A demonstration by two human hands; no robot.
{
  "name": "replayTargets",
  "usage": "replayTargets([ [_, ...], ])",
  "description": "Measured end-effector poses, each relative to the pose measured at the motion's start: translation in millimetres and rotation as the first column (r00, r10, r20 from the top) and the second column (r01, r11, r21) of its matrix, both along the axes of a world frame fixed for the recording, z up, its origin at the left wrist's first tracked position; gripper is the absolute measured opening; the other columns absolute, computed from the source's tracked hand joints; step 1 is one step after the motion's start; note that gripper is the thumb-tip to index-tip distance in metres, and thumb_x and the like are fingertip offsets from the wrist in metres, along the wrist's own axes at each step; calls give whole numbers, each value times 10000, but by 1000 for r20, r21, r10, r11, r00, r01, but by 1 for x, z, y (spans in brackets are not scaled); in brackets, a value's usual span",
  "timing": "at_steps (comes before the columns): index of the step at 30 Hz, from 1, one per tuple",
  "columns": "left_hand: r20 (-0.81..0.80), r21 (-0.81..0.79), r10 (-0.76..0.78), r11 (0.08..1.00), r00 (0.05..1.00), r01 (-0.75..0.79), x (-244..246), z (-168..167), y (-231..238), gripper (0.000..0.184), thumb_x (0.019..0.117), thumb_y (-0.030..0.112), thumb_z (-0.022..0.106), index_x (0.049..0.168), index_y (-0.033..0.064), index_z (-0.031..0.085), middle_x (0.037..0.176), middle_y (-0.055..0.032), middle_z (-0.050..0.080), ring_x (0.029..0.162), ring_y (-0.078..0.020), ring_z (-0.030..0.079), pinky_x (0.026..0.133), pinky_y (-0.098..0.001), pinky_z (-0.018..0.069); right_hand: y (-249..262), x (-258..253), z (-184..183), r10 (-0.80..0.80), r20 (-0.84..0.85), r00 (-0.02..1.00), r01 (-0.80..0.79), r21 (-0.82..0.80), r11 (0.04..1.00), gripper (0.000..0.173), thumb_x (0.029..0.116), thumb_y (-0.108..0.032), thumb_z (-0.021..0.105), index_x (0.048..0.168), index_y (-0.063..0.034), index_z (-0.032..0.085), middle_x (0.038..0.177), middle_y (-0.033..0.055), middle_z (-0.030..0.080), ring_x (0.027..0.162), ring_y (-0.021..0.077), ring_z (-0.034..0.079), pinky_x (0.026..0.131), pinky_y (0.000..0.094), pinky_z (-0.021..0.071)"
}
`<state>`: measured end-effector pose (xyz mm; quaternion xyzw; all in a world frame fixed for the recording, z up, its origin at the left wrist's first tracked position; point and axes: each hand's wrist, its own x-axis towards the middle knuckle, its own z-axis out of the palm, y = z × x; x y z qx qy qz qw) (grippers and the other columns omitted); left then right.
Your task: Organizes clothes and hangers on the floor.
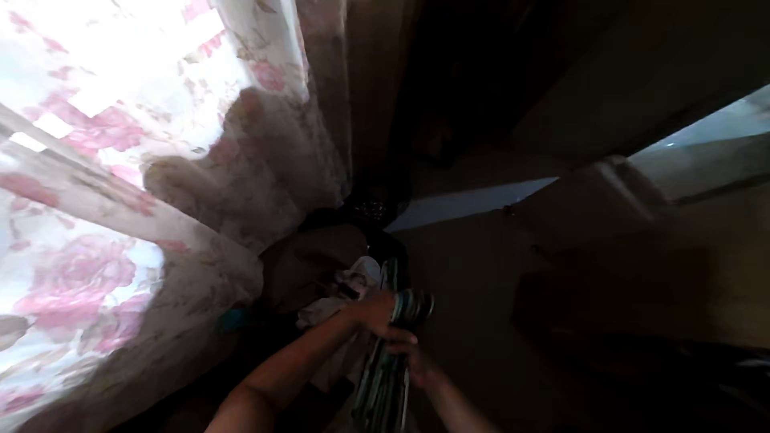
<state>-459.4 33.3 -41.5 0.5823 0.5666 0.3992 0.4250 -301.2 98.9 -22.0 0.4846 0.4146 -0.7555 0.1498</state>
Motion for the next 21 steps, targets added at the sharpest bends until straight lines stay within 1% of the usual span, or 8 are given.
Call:
replayTargets([
  [4, 106, -108, -155, 980, 982, 166, -3, 8, 15, 573, 818, 162, 832, 1250, -142, 609, 1232, -306, 644, 1212, -379, 599, 1123, -493, 395, 10, 5, 1, -20, -67, 998, 21, 5, 1000, 205, 1031, -4, 418, 1166, -4, 573, 906, 23, 668, 803, 58, 655, 731, 233, 566],
  [6, 259, -236, -133, 952, 957, 196, -2, 9, 17, 572, 844, 68, 794, 1319, -136, 548, 1275, -276, 623, 1221, -288, 592, 1125, -417, 410, 8, 7, -6, -70, -28, 997, 68, -56, 996, 232, 1014, -6, 421, 1197, -12, 564, 924, 56, 692, 802, 106, 683, 707, 277, 586],
  [8, 287, -313, -37, 941, 957, 130, 5, 15, 17, 534, 864, 49, 771, 1317, -125, 549, 1263, -257, 628, 1182, -238, 607, 1091, -377, 438, 2, 7, -7, -122, 7, 992, 122, -91, 988, 251, 991, 19, 426, 1192, -11, 574, 929, 76, 695, 802, 135, 686, 706, 303, 586],
  [11, 187, -415, 78, 910, 979, 7, 12, 26, 22, 517, 907, 104, 758, 1331, -115, 557, 1319, -276, 604, 1248, -291, 578, 1122, -399, 408, -6, 8, -9, -219, -52, 974, 213, -99, 972, 244, 965, 17, 455, 1174, -23, 575, 925, 62, 718, 819, 129, 710, 736, 308, 608],
  [14, 124, -480, 126, 876, 984, -52, 7, 33, 24, 558, 912, 114, 764, 1367, -104, 526, 1359, -273, 577, 1277, -293, 560, 1123, -389, 410, -4, 12, -11, -189, -37, 981, 182, -138, 974, 239, 1042, -83, 461, 1263, -17, 523, 965, 57, 684, 838, 118, 687, 748, 311, 597],
  [16, 54, -452, 62, 892, 997, -32, 0, 35, 24, 580, 912, 139, 769, 1376, -107, 525, 1400, -286, 549, 1341, -325, 514, 1167, -402, 360, 5, 15, -10, -94, -111, 989, 80, -122, 989, 297, 1079, -100, 367, 1348, -10, 454, 1062, 37, 653, 920, 81, 663, 820, 282, 576],
  [18, -110, -324, -77, 945, 991, 37, -8, 25, 24, 535, 884, 168, 790, 1291, -125, 605, 1342, -299, 603, 1356, -376, 510, 1224, -425, 262, 15, 21, -15, -16, -172, 985, 8, -47, 999, 380, 1096, -96, 339, 1456, 15, 393, 1255, 89, 596, 1084, 119, 629, 945, 315, 542],
  [21, -369, -470, -443, 847, 817, 248, -21, 1, 36, 450, 946, 220, 727, 1236, -112, 641, 1342, -286, 607, 1387, -429, 456, 1252, -521, 112, 28, 45, -35, 19, -86, 996, -16, 40, 999, 429, 1090, -126, 420, 1502, -9, 399, 1407, 197, 567, 1228, 259, 616, 1025, 411, 518],
])
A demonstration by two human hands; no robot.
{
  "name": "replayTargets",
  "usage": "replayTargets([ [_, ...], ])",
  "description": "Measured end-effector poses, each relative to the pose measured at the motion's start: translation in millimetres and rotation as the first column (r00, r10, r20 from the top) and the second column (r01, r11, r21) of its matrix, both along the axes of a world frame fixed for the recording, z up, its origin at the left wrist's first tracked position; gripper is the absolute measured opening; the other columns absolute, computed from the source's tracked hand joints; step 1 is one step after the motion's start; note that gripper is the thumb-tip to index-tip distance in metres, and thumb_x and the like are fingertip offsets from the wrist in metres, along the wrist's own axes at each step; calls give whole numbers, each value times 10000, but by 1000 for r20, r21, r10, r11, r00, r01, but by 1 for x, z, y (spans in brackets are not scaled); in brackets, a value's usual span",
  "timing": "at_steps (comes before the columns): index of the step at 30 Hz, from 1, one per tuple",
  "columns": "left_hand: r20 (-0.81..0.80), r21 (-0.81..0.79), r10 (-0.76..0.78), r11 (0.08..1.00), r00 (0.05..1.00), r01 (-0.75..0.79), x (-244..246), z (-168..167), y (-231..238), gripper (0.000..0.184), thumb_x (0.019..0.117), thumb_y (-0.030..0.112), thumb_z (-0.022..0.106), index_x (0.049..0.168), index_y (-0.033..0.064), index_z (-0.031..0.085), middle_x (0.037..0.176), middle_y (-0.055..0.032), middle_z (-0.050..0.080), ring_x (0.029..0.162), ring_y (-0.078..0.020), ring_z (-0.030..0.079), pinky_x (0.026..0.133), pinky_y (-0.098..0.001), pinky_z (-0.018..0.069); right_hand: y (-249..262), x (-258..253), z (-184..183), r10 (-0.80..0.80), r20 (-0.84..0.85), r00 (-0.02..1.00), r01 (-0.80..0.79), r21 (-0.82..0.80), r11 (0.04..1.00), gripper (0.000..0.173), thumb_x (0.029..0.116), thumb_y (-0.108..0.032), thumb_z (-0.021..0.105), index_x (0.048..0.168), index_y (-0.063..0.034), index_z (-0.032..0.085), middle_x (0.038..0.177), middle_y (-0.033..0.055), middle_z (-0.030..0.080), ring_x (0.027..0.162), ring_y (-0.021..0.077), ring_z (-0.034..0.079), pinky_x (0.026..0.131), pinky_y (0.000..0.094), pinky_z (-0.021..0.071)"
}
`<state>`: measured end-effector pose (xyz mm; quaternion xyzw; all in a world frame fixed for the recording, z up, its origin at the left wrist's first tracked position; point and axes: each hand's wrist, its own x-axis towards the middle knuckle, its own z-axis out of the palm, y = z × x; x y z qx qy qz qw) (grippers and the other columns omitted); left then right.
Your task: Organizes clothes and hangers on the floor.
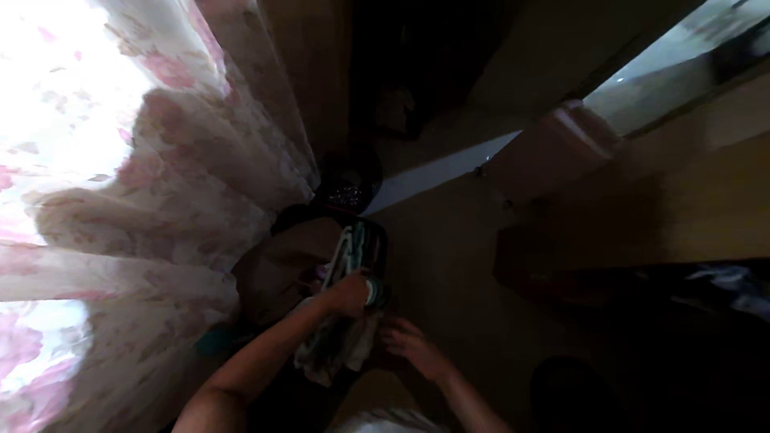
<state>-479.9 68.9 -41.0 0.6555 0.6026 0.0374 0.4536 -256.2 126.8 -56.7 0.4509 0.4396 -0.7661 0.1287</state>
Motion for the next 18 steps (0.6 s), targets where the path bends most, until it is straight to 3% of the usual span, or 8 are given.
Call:
replayTargets([
  [1, -67, -87, -61, 995, 996, 55, -2, -8, 2, 420, 974, 202, 689, 1239, -119, 635, 1390, -288, 572, 1426, -447, 397, 1252, -533, 91, 3, 9, -3, -7, 61, 998, 5, 32, 999, 431, 1086, -129, 447, 1497, -3, 407, 1407, 215, 565, 1233, 280, 612, 1032, 420, 509],
  [3, -95, -241, 31, 969, 995, -53, -8, -32, -3, 379, 981, 104, 638, 1285, -119, 597, 1527, -257, 450, 1497, -426, 281, 1252, -511, 152, 7, 28, -12, -47, 181, 982, 33, 78, 996, 427, 1079, -129, 485, 1480, 8, 428, 1385, 235, 574, 1219, 300, 610, 1024, 423, 498],
  [5, -103, -319, 175, 926, 979, -199, -18, -69, -16, 414, 971, 39, 618, 1359, -89, 554, 1612, -202, 353, 1525, -397, 239, 1239, -511, 216, 8, 49, -21, -93, 270, 958, 71, 91, 993, 424, 1083, -119, 486, 1480, 20, 426, 1391, 252, 561, 1218, 320, 603, 1021, 432, 492],
  [7, -122, -361, 201, 903, 972, -232, -30, -100, -33, 502, 977, 43, 605, 1462, -19, 491, 1655, -188, 269, 1527, -384, 254, 1228, -511, 259, 5, 70, -31, -127, 339, 932, 101, 96, 990, 419, 1088, -117, 481, 1479, 25, 426, 1389, 255, 561, 1207, 323, 605, 1011, 433, 493],
  [10, -123, -386, 59, 917, 991, -102, -43, -135, -62, 441, 1015, 35, 547, 1444, -57, 502, 1597, -216, 381, 1535, -380, 240, 1271, -500, 111, -1, 87, -35, -149, 413, 899, 125, 83, 989, 413, 1097, -109, 454, 1479, 45, 414, 1393, 281, 543, 1198, 332, 599, 1007, 429, 488],
  [12, -141, -432, -29, 901, 990, -35, -42, -154, -77, 462, 1027, 35, 530, 1464, -92, 452, 1616, -237, 339, 1546, -406, 193, 1271, -525, 53, -6, 92, -35, -156, 436, 886, 140, 68, 988, 424, 1096, -102, 453, 1489, 45, 397, 1408, 287, 526, 1209, 338, 584, 1013, 429, 478],
  [15, -184, -465, 88, 870, 979, -165, -34, -167, -89, 602, 995, 78, 585, 1549, -1, 363, 1687, -207, 158, 1512, -427, 274, 1197, -547, 312, -11, 99, -43, -148, 428, 891, 131, 69, 989, 414, 1101, -121, 451, 1483, 33, 415, 1398, 281, 540, 1210, 343, 595, 1009, 441, 488],
  [18, -171, -474, 108, 862, 979, -178, -33, -169, -96, 653, 987, 77, 599, 1583, 58, 334, 1709, -172, 89, 1485, -423, 333, 1161, -543, 367, -12, 91, -36, -114, 424, 898, 95, 67, 993, 426, 1104, -131, 446, 1492, 38, 400, 1417, 290, 524, 1238, 359, 581, 1034, 446, 477],
])
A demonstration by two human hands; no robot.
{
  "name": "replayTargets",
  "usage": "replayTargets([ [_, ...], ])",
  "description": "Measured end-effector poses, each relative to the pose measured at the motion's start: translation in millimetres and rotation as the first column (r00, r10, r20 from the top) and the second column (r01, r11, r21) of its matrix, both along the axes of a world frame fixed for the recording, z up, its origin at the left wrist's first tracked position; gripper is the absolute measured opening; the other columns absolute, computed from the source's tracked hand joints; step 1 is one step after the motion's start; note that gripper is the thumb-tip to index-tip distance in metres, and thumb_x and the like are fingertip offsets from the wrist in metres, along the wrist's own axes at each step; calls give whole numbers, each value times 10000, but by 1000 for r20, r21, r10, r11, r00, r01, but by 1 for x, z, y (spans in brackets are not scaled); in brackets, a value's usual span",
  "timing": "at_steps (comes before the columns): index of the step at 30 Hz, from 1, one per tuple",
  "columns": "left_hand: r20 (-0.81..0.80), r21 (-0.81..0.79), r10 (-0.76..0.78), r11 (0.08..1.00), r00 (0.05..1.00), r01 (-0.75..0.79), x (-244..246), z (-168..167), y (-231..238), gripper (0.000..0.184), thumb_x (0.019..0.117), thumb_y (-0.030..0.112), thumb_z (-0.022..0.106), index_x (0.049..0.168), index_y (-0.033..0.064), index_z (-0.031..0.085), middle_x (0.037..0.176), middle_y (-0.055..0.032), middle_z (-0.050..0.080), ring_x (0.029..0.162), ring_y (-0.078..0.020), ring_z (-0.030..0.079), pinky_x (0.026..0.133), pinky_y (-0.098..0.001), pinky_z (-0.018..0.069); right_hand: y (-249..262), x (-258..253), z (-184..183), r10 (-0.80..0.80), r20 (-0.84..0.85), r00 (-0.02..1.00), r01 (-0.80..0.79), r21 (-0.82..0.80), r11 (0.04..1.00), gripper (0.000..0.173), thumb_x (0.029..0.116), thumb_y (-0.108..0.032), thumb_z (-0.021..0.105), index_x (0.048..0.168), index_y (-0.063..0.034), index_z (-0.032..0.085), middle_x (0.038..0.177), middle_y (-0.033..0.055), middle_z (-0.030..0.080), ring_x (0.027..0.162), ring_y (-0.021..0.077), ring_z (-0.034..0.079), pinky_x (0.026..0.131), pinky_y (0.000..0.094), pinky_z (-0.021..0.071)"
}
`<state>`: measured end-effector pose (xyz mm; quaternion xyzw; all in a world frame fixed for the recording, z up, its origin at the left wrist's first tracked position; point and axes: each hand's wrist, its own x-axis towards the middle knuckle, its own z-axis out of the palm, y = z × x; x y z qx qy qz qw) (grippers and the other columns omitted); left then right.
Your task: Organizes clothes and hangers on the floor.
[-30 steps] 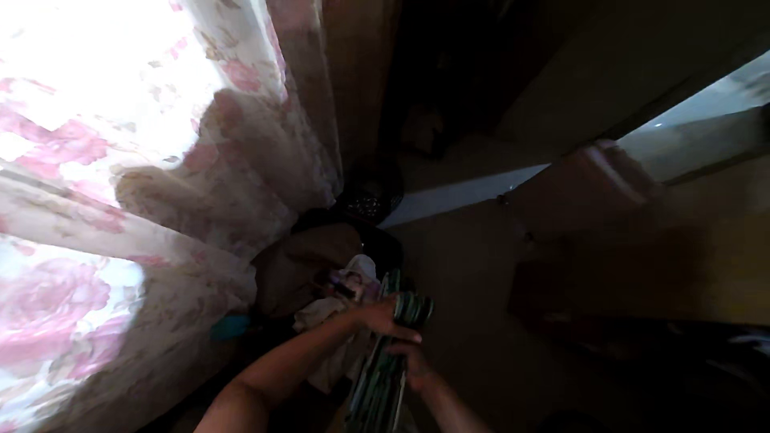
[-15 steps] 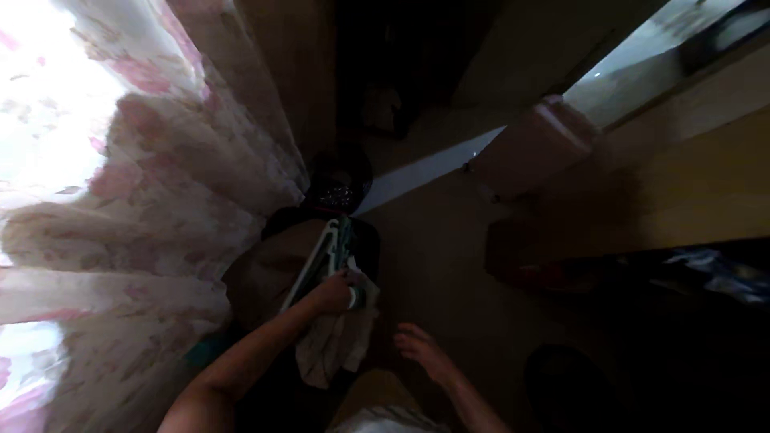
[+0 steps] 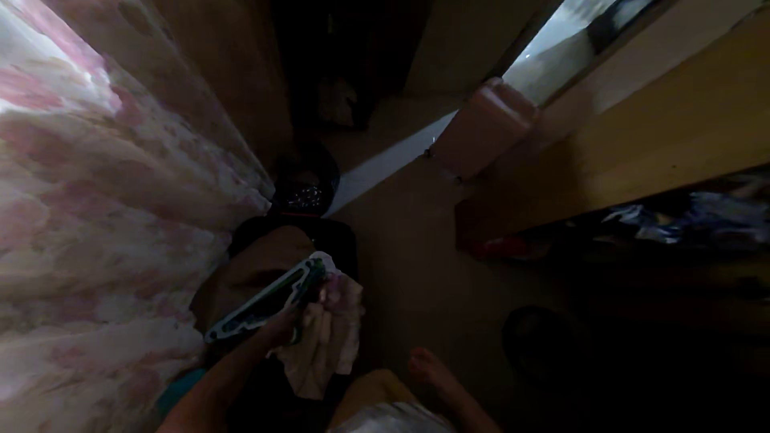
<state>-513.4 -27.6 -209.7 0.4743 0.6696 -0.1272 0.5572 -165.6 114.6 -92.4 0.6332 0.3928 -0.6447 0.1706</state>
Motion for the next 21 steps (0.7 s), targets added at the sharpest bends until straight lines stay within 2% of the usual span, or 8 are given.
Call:
replayTargets([
  [3, 16, -13, 13, 1000, 1000, -13, -3, 6, 0, 673, 976, 49, 605, 1590, 80, 331, 1709, -170, 86, 1479, -419, 346, 1160, -543, 368, 1, 0, -7, 51, -14, 999, -51, 32, 998, 427, 1098, -136, 464, 1489, 29, 416, 1409, 281, 537, 1228, 359, 592, 1028, 457, 486],
  [8, 17, 22, 151, 988, 988, -152, -2, 2, -10, 598, 995, 26, 579, 1561, 77, 390, 1663, -187, 253, 1463, -391, 385, 1169, -522, 363, 1, 2, -14, 79, -35, 996, -77, 42, 996, 432, 1094, -133, 477, 1492, 26, 416, 1422, 288, 524, 1237, 364, 583, 1034, 457, 480],
  [10, 5, 68, 124, 990, 992, -124, -1, 1, -12, 602, 990, 13, 580, 1561, 98, 407, 1675, -183, 228, 1462, -410, 379, 1173, -526, 360, 0, 4, -12, 96, -39, 995, -94, 48, 994, 438, 1095, -127, 471, 1499, 31, 405, 1426, 299, 514, 1237, 372, 580, 1036, 462, 476],
  [14, -5, 81, 101, 992, 995, -101, -1, 2, -13, 661, 985, 7, 592, 1591, 143, 365, 1690, -181, 182, 1499, -434, 307, 1183, -561, 329, -1, 8, -9, 93, -10, 996, -93, 43, 995, 431, 1106, -135, 445, 1501, 31, 402, 1426, 294, 521, 1235, 365, 582, 1040, 452, 469],
  [17, -22, 82, -14, 997, 1000, 16, -7, 6, -13, 621, 997, -26, 541, 1582, 80, 363, 1703, -79, 203, 1572, -384, 110, 1244, -532, 205, 0, 11, -5, 86, 0, 996, -85, 54, 995, 446, 1112, -149, 429, 1511, 47, 386, 1438, 305, 511, 1268, 383, 565, 1070, 464, 453],
  [18, -49, 82, -44, 995, 998, 48, -9, 0, -16, 627, 997, -30, 528, 1588, 81, 350, 1709, -60, 185, 1578, -372, 84, 1247, -522, 204, 0, 10, -3, 83, 9, 997, -83, 48, 995, 447, 1111, -141, 429, 1513, 49, 383, 1446, 308, 504, 1274, 384, 560, 1073, 464, 447],
  [19, -76, 98, -62, 993, 995, 69, -10, -3, -20, 628, 1000, -28, 517, 1592, 74, 337, 1711, -70, 175, 1579, -371, 85, 1245, -517, 211, 1, 9, -2, 84, 20, 996, -85, 41, 996, 443, 1111, -135, 428, 1512, 50, 385, 1455, 308, 497, 1286, 387, 555, 1077, 465, 444],
  [21, -110, 184, -70, 979, 991, 90, -11, -7, -29, 602, 1006, -44, 484, 1584, 24, 332, 1700, -127, 196, 1576, -378, 100, 1266, -510, 126, 0, 10, -8, 93, 26, 995, -94, 37, 995, 434, 1111, -130, 426, 1505, 48, 391, 1451, 311, 494, 1283, 389, 556, 1071, 464, 450],
])
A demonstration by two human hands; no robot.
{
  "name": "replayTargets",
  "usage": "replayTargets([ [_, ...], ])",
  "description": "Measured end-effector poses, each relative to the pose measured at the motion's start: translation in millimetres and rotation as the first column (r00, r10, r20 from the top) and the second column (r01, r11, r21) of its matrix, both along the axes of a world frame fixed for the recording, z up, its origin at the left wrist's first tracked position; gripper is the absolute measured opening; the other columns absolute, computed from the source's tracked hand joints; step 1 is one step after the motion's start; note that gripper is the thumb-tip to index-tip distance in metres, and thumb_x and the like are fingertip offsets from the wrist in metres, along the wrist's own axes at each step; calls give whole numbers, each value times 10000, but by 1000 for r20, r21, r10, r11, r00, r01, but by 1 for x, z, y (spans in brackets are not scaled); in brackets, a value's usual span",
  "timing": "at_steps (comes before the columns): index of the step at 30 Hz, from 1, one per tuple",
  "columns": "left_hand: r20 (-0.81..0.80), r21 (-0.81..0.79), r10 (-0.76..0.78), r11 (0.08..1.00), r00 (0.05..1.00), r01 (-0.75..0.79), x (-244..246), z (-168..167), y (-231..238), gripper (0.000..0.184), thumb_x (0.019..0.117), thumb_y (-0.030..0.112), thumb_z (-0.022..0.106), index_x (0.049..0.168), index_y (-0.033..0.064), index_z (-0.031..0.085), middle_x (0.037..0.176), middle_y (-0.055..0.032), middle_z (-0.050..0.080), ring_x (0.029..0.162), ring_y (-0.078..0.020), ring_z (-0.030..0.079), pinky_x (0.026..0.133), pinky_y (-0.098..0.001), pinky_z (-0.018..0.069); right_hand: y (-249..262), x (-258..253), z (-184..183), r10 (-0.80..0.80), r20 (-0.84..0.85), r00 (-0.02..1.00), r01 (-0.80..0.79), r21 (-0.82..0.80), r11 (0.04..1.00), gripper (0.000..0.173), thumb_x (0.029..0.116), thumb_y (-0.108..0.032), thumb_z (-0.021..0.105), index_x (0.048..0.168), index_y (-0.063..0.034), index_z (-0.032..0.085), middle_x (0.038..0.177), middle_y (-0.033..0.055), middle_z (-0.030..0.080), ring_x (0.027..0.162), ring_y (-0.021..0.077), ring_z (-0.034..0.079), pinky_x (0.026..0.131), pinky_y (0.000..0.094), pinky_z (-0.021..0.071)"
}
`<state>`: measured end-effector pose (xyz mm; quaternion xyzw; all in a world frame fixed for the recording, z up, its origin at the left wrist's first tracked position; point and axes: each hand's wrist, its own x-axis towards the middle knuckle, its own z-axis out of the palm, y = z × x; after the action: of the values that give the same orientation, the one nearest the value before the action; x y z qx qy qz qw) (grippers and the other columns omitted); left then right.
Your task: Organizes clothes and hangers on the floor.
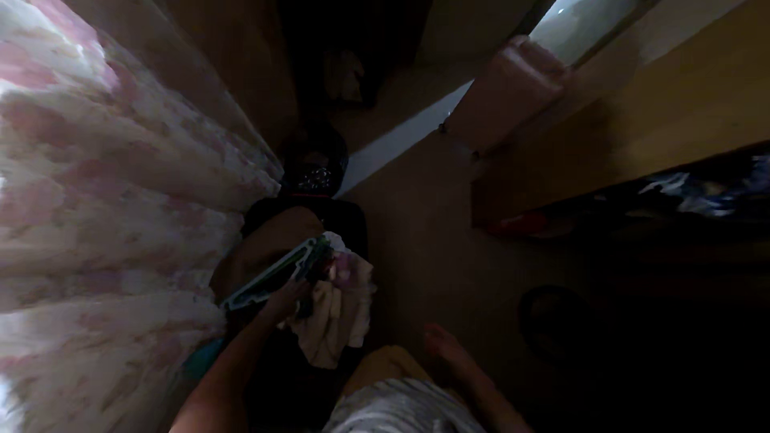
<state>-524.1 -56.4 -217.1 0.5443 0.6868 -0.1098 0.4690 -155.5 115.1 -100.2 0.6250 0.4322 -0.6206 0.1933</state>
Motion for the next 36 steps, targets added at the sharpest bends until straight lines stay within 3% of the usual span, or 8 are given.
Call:
replayTargets([
  [3, -94, 167, 33, 986, 995, -17, 6, -8, -12, 553, 996, -79, 474, 1541, -32, 393, 1663, -199, 269, 1555, -438, 155, 1240, -624, 63, -4, 3, -11, 7, -23, 1000, -6, 7, 1000, 419, 1103, -109, 442, 1489, 51, 406, 1432, 313, 505, 1256, 390, 569, 1048, 466, 466],
  [6, -167, 101, 86, 992, 982, -70, 13, -12, -14, 592, 999, -68, 491, 1569, -20, 340, 1674, -254, 177, 1539, -515, 94, 1202, -695, 96, -6, 1, -9, 4, -29, 1000, -4, -5, 1000, 416, 1101, -106, 447, 1487, 44, 411, 1440, 305, 503, 1267, 388, 565, 1056, 466, 463],
  [12, -55, 54, 263, 964, 963, -260, 11, 0, -8, 863, 905, -107, 627, 1632, 58, 192, 1686, -272, 67, 1543, -509, 73, 1210, -674, 111, -5, -7, -6, 53, -28, 998, -52, 18, 998, 422, 1100, -110, 455, 1488, 48, 410, 1450, 305, 497, 1282, 385, 560, 1069, 462, 455],
  [16, 46, -37, 384, 923, 922, -383, -2, 9, -1, 942, 893, -62, 679, 1630, 11, 98, 1700, -235, 29, 1568, -429, 66, 1238, -626, 81, -2, -4, -7, 64, -37, 997, -62, 44, 997, 416, 1098, -105, 456, 1484, 47, 422, 1438, 308, 504, 1274, 391, 561, 1066, 470, 455],
  [19, 112, -6, 638, 767, 762, -641, -15, 2, 1, 670, 1048, 156, 531, 1611, -1, 203, 1663, -246, 210, 1513, -386, 299, 1219, -522, 284, 0, -2, -10, 56, -41, 998, -54, 50, 997, 420, 1096, -99, 460, 1487, 51, 420, 1439, 311, 502, 1275, 393, 561, 1068, 472, 457],
  [23, 52, -119, 723, 689, 688, -715, -25, 8, 19, 627, 1079, 464, 460, 1479, -18, 472, 1459, -296, 504, 1365, -430, 487, 1137, -571, 368, 1, 2, -8, 75, -33, 997, -73, 54, 996, 427, 1103, -102, 441, 1493, 67, 399, 1459, 322, 482, 1299, 405, 542, 1086, 469, 439],
  [32, -138, -383, 720, 594, 680, -707, -16, 16, 77, 663, 976, 425, 679, 1414, -47, 520, 1427, -264, 535, 1323, -371, 519, 1097, -522, 404, 2, 7, -2, 91, 46, 995, -93, 50, 994, 450, 1103, -102, 440, 1508, 83, 375, 1481, 335, 458, 1363, 415, 489, 1137, 472, 389],
  [36, 27, -265, 887, 451, 461, -852, -5, 24, 59, 398, 934, 238, 745, 1245, 5, 658, 1240, -179, 658, 1129, -277, 629, 957, -451, 514, 2, 7, -8, 101, 69, 992, -103, 25, 994, 457, 1102, -113, 447, 1512, 76, 374, 1466, 334, 472, 1352, 418, 496, 1127, 486, 400],
])
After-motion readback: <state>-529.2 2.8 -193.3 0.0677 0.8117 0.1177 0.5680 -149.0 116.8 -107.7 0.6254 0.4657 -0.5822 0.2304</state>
